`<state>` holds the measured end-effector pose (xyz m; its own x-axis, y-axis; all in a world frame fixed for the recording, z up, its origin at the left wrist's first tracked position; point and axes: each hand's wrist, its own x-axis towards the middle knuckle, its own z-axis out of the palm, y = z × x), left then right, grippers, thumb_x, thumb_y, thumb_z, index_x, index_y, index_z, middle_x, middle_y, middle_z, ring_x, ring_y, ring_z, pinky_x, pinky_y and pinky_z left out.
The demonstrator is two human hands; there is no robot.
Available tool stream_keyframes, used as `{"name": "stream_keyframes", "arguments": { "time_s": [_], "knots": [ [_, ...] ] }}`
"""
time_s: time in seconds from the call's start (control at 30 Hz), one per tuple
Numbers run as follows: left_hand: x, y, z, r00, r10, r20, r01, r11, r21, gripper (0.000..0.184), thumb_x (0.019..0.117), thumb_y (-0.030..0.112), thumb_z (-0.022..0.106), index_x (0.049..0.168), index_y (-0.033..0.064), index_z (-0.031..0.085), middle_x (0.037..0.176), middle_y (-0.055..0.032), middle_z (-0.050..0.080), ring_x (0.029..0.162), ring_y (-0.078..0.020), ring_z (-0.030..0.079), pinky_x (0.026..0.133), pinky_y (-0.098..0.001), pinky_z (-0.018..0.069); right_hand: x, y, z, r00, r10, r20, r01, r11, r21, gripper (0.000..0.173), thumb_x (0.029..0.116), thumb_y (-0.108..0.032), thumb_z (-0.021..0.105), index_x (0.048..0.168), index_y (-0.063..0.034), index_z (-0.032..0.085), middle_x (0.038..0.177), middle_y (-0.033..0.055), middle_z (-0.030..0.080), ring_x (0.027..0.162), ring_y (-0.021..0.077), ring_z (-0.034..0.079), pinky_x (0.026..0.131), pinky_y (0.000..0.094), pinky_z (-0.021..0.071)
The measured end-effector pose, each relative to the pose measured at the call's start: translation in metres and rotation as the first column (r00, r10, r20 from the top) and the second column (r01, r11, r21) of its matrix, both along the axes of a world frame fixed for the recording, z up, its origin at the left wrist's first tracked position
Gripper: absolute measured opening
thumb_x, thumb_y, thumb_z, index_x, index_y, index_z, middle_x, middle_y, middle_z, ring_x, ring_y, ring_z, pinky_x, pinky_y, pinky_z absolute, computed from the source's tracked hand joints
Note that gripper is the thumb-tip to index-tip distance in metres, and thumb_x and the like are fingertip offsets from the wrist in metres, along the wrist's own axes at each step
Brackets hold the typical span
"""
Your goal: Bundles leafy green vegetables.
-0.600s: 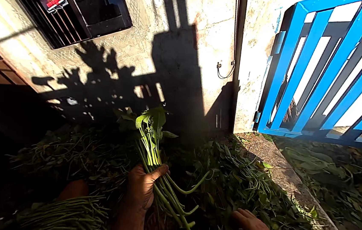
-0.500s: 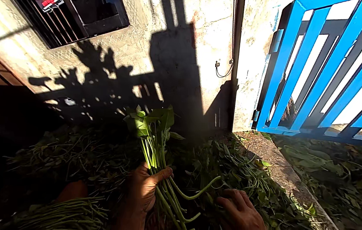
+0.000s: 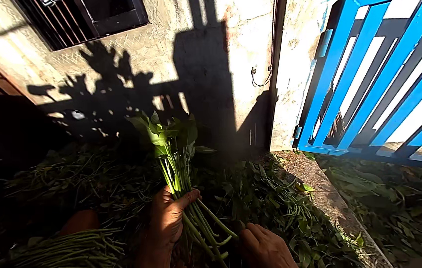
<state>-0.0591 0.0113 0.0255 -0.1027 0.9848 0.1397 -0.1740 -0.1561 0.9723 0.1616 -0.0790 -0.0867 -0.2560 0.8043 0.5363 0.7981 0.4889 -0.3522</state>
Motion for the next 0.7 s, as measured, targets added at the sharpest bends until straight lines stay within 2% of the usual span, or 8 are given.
{"name": "stream_keyframes", "arguments": {
  "time_s": [0.07, 0.27, 0.37, 0.43, 0.5, 0.53, 0.6, 0.7],
  "knots": [
    [-0.001, 0.002, -0.001, 0.995, 0.101, 0.025, -0.101, 0.995, 0.010, 0.030, 0.0789, -0.017, 0.073, 0.106, -0.0101, 0.063, 0.087, -0.0248, 0.072, 0.071, -0.0333, 0.074, 0.065, -0.0437, 0.0652, 0.001, -0.008, -0.008, 0.995, -0.104, 0.007, 0.104, 0.993, 0.052, 0.039, 0.1058, -0.038, 0.053, 0.081, -0.0084, 0.062, 0.073, 0.0078, 0.062, 0.064, 0.0233, 0.065, 0.052, 0.0374, 0.0539],
    [-0.007, 0.008, -0.001, 0.976, 0.211, 0.048, -0.213, 0.976, 0.048, 0.030, 0.0787, -0.017, 0.072, 0.106, -0.0094, 0.062, 0.087, -0.0212, 0.073, 0.070, -0.0306, 0.074, 0.064, -0.0423, 0.0655, 0.004, -0.030, -0.023, 0.989, -0.145, -0.006, 0.144, 0.984, -0.102, 0.024, 0.1057, -0.023, 0.051, 0.100, -0.0059, 0.067, 0.084, 0.0105, 0.068, 0.073, 0.0257, 0.071, 0.059, 0.0400, 0.0588],
    [0.007, 0.003, -0.005, 0.953, 0.284, 0.107, -0.287, 0.958, 0.022, 0.031, 0.0804, -0.017, 0.072, 0.108, -0.0105, 0.059, 0.085, -0.0225, 0.073, 0.069, -0.0312, 0.074, 0.063, -0.0429, 0.0654, 0.003, -0.021, -0.023, 0.874, -0.241, -0.421, 0.168, 0.965, -0.202, 0.026, 0.1055, -0.018, 0.048, 0.094, -0.0036, 0.067, 0.075, 0.0066, 0.063, 0.063, 0.0183, 0.063, 0.055, 0.0359, 0.0533],
    [0.019, -0.001, -0.008, 0.932, 0.325, 0.159, -0.329, 0.944, 0.000, 0.031, 0.0826, -0.017, 0.071, 0.110, -0.0115, 0.058, 0.084, -0.0237, 0.072, 0.069, -0.0325, 0.074, 0.063, -0.0445, 0.0653, 0.000, -0.006, -0.017, 0.364, -0.308, -0.879, 0.024, 0.947, -0.321, 0.029, 0.1084, -0.013, 0.039, 0.093, -0.0018, 0.061, 0.062, 0.0012, 0.048, 0.050, 0.0099, 0.046, 0.049, 0.0263, 0.0420],
    [0.018, 0.001, -0.007, 0.897, 0.400, 0.190, -0.412, 0.911, 0.023, 0.030, 0.0850, -0.013, 0.071, 0.112, -0.0101, 0.058, 0.085, -0.0219, 0.072, 0.071, -0.0303, 0.073, 0.065, -0.0436, 0.0649, 0.014, 0.014, -0.017, -0.322, -0.386, -0.864, -0.094, 0.922, -0.376, 0.036, 0.1108, -0.022, 0.029, 0.084, -0.0110, 0.050, 0.053, -0.0060, 0.036, 0.040, 0.0050, 0.034, 0.040, 0.0215, 0.0336],
    [0.010, 0.005, -0.004, 0.876, 0.441, 0.196, -0.457, 0.889, 0.040, 0.031, 0.0862, -0.012, 0.070, 0.114, -0.0079, 0.057, 0.085, -0.0192, 0.071, 0.071, -0.0273, 0.073, 0.066, -0.0418, 0.0648, 0.030, 0.021, -0.026, -0.452, -0.413, -0.791, -0.113, 0.906, -0.409, 0.039, 0.1111, -0.029, 0.029, 0.080, -0.0152, 0.048, 0.052, -0.0076, 0.035, 0.038, 0.0045, 0.032, 0.037, 0.0214, 0.0321],
    [-0.007, 0.012, 0.004, 0.849, 0.493, 0.192, -0.511, 0.858, 0.055, 0.033, 0.0883, -0.008, 0.070, 0.118, -0.0053, 0.056, 0.088, -0.0156, 0.071, 0.075, -0.0240, 0.073, 0.070, -0.0394, 0.0646, 0.063, 0.027, -0.063, -0.239, -0.540, -0.807, -0.105, 0.840, -0.531, 0.047, 0.1117, -0.031, 0.032, 0.072, -0.0115, 0.048, 0.050, -0.0031, 0.038, 0.039, 0.0078, 0.035, 0.039, 0.0245, 0.0346],
    [-0.013, 0.012, 0.005, 0.855, 0.490, 0.172, -0.500, 0.866, 0.020, 0.028, 0.0902, -0.006, 0.070, 0.116, -0.0053, 0.060, 0.088, -0.0135, 0.071, 0.075, -0.0217, 0.072, 0.071, -0.0370, 0.0641, 0.110, 0.034, -0.135, 0.585, -0.686, -0.432, 0.023, 0.546, -0.837, 0.045, 0.1063, -0.036, 0.050, 0.086, -0.0060, 0.077, 0.080, 0.0093, 0.070, 0.075, 0.0219, 0.064, 0.073, 0.0447, 0.0508]
  ]
}}
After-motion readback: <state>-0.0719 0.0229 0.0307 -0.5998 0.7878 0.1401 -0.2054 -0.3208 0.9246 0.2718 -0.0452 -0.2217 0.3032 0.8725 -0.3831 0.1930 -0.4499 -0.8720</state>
